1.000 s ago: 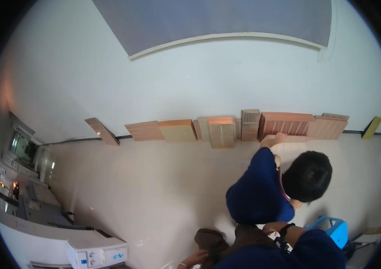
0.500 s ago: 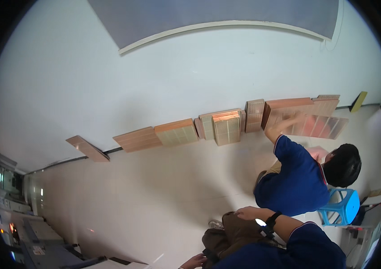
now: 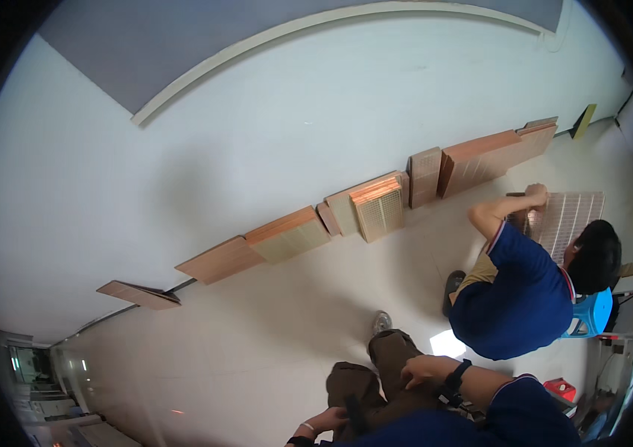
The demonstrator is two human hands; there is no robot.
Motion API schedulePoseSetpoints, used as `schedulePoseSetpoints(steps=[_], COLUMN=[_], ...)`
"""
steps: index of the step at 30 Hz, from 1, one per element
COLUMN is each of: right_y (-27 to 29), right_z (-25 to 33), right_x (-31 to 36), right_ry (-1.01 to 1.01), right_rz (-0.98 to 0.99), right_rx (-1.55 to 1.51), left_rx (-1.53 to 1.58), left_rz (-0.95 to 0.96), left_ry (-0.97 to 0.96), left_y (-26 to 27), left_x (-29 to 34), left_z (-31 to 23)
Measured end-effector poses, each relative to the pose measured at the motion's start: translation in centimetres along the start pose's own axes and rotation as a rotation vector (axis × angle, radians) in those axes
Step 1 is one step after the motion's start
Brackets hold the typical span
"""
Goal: Inspecting and sorting copper-colored metal grid sheets arranged on the floor.
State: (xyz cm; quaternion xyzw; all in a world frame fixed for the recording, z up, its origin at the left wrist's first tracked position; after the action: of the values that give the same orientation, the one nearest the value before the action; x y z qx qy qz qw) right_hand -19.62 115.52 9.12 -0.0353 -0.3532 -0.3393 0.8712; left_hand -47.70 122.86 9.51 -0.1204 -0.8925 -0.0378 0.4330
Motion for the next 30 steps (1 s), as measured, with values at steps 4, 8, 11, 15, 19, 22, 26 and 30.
schedulePoseSetpoints(steps=[4,8,11,15,19,22,26,30], right_y=[0.6,0.0,-0.9,1.1,14.8,20.6,28.1,31.9], right_z=[0.6,1.6,1.5,-7.0,-14.5,-22.6,-26.9,-30.7], right_x=[-0.2,-2.0,-4.9,-13.5,-18.5,-20.6,-23.0,-24.7], right_ry=[-0.150,-0.436,-0.461,-0.199,-0.412,-0.236,-0.186,-0.133], right_rz=[0.076,0.249,0.422,0.026,-0.786,-1.062,-1.152,-1.275], right_rx=[-0.234,-0.627,-0.913,-1.175,-0.755,-0.725,-0.493,-0.513], left_rx=[0.240,0.269,0.094,-0.151,-0.126,-0.065,0.120,-0.036], left_rz=[0.125,0.246,0.547,0.441,-0.130,-0.269,-0.262,-0.305], left_ry=[0.056,-0.021,-0.070,-0.408,-0.451,-0.429,-0.503,-0.523], left_y=[1.4,1.1,6.5,12.7,25.4,31.0,32.6,33.6], left_x=[3.9,1.7,-1.4,-10.7,-19.9,-25.7,-31.9,-35.0], left_z=[0.4,5.9,4.4,6.2,1.6,-1.6,0.1,1.8])
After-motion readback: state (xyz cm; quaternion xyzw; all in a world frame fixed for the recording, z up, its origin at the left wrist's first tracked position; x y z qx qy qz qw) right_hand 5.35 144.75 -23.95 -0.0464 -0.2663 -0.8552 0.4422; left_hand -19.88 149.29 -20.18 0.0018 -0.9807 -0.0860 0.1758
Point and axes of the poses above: each hand's wrist, its own x-axis away from the middle knuckle, its own y-axis out of the back of the hand, z = x × y, the point moved 5 cm from there along -x, towards the middle knuckle, and after that the axes turned 8 degrees about -x, right-handed, at the moved point
